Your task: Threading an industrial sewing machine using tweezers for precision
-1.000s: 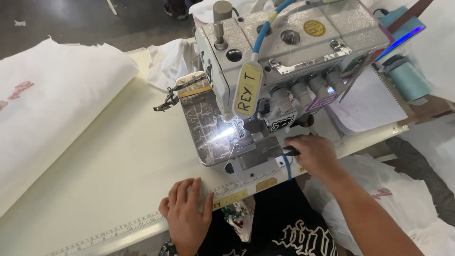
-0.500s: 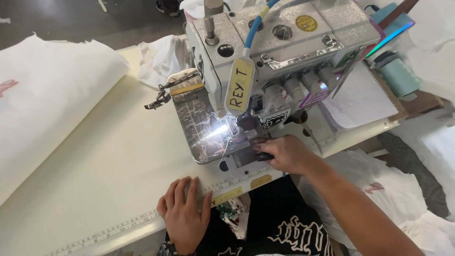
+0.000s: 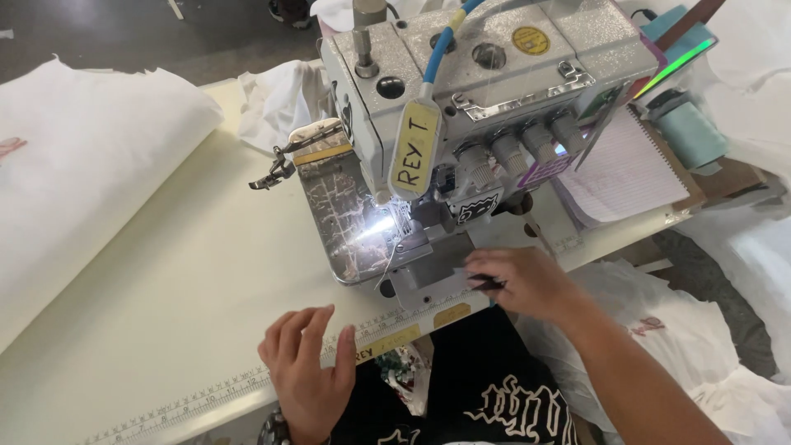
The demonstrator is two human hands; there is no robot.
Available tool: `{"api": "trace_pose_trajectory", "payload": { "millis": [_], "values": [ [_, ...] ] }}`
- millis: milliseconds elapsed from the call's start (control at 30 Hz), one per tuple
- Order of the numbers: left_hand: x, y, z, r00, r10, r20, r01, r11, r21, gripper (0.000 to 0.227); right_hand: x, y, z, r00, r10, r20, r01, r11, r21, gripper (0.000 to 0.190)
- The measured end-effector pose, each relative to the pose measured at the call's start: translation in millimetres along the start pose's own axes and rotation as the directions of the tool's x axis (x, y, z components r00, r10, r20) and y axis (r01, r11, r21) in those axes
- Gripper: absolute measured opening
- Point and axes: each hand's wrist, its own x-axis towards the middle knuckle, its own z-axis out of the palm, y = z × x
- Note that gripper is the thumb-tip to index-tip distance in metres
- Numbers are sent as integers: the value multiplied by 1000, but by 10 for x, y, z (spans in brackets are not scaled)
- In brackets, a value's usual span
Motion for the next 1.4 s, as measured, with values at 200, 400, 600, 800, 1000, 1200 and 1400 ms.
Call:
{"api": "trace_pose_trajectory", "payload": {
  "millis": [200,400,600,800,1000,1200,1400],
  "values": [
    [503,530,-59,977,215,-1,-215,977,-13,32,264,-412,-126,944,187,271,-162,980,-114,62],
    [874,685,98,955,297,17,-297,954,42,21,134,-361,-71,954,-96,-285,114,992,45,36],
    [1028,681,410,972,234,-18,-232,969,83,14,396,-719,-261,844,-213,-492,220,974,-45,34],
    [1013,602,381,989,146,24,-146,989,1,18,613,-840,-384,897,-291,-334,211,943,-256,65],
    [1085,582,153,977,61,204,-31,989,-148,13,769,-809,-309,983,-150,-109,103,932,-347,62],
    [1244,430,-49,931,-102,351,162,976,-145,15,650,-797,-328,880,-359,-312,272,918,-288,33],
    [1343,485,-206,878,-115,465,283,908,-309,14,759,-791,-176,869,-349,-352,223,909,-351,76]
  ]
}}
